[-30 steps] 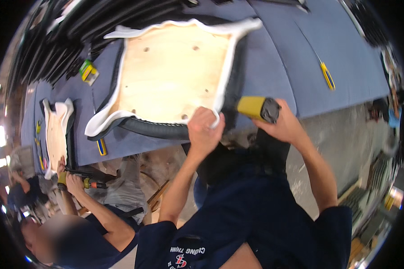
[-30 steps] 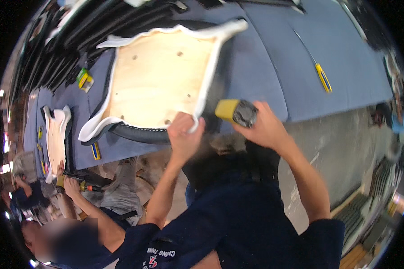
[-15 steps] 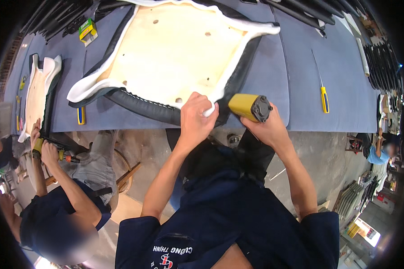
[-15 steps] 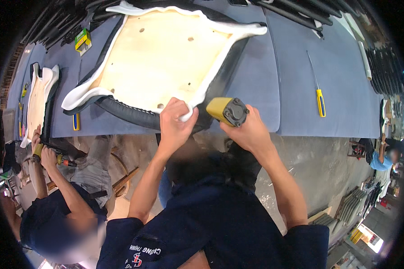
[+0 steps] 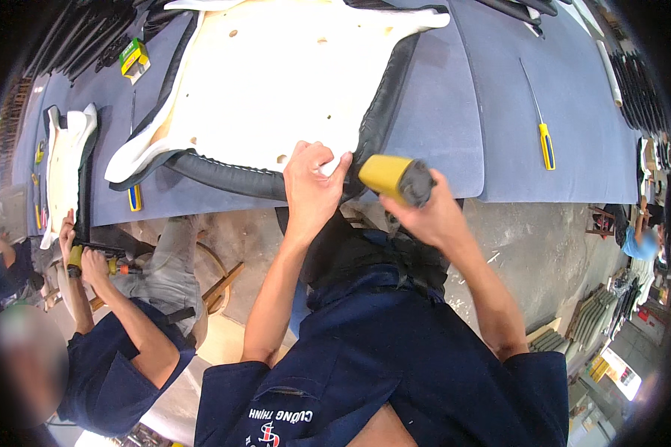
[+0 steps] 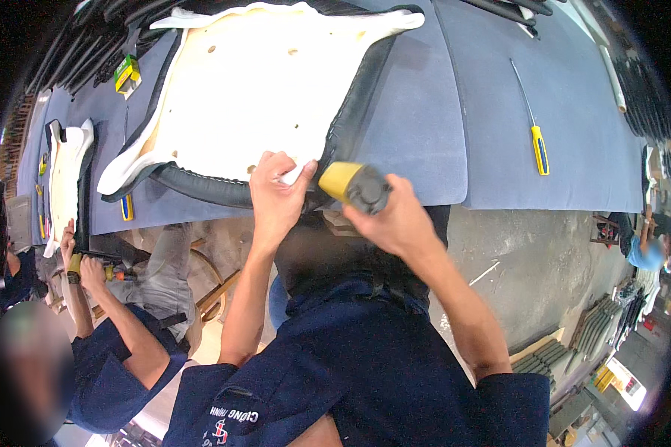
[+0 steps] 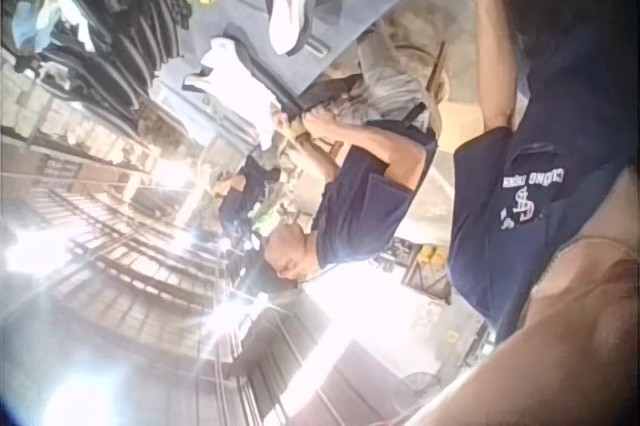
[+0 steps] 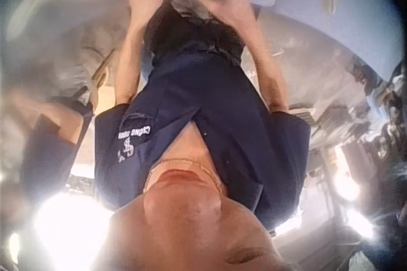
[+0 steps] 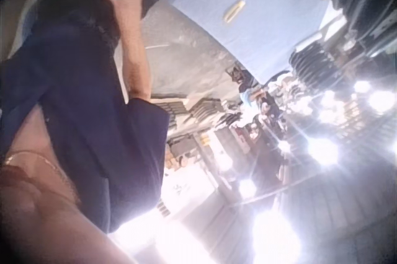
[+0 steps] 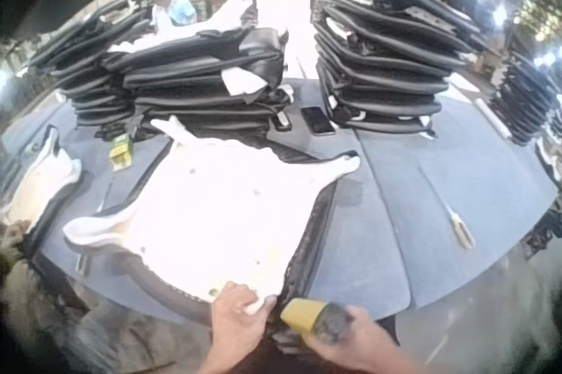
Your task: The person assembles chair seats by attaching black upholstery to wooden frames. They use a staple gun to secure the fabric around the edges, then flip the seat and stack it with others. The process is repeated for multiple units.
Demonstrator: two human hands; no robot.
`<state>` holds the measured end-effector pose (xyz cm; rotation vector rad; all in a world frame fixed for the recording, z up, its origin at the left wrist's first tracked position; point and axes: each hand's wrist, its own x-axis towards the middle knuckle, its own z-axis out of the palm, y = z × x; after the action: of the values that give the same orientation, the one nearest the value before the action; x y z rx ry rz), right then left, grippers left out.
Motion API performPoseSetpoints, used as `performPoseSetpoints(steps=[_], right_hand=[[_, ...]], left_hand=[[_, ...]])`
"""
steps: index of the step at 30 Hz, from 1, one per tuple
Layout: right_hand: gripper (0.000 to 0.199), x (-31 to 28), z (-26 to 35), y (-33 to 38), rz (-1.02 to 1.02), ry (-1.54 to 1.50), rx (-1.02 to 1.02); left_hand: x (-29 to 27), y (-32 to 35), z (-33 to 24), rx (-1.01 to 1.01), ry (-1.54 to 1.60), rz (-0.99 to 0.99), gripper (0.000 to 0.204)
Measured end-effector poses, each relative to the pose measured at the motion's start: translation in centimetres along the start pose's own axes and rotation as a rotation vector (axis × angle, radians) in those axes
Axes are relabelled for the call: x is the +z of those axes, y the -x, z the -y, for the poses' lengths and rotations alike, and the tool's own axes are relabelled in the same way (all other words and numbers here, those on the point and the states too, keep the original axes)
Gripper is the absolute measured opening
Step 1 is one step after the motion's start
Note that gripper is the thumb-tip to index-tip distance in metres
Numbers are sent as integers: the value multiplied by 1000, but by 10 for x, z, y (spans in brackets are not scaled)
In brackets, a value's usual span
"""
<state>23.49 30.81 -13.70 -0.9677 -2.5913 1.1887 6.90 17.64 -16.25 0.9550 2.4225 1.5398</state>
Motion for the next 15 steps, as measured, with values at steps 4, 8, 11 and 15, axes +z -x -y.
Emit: performPoseSetpoints(steps=[4, 8, 11, 15], right_hand=[[52, 6, 0, -4, 73, -32, 124], [43, 7, 14, 12, -14, 144, 57], [46, 3, 14, 10, 71, 72, 55], [64, -30, -14, 7, 89, -394, 111]], left_hand=[[3, -2, 0, -27, -31, -15, 32], [9, -2, 8, -8, -52, -37, 34], [8, -2, 4, 15, -96, -66, 32], [-4, -7, -6, 0, -30, -83, 28]])
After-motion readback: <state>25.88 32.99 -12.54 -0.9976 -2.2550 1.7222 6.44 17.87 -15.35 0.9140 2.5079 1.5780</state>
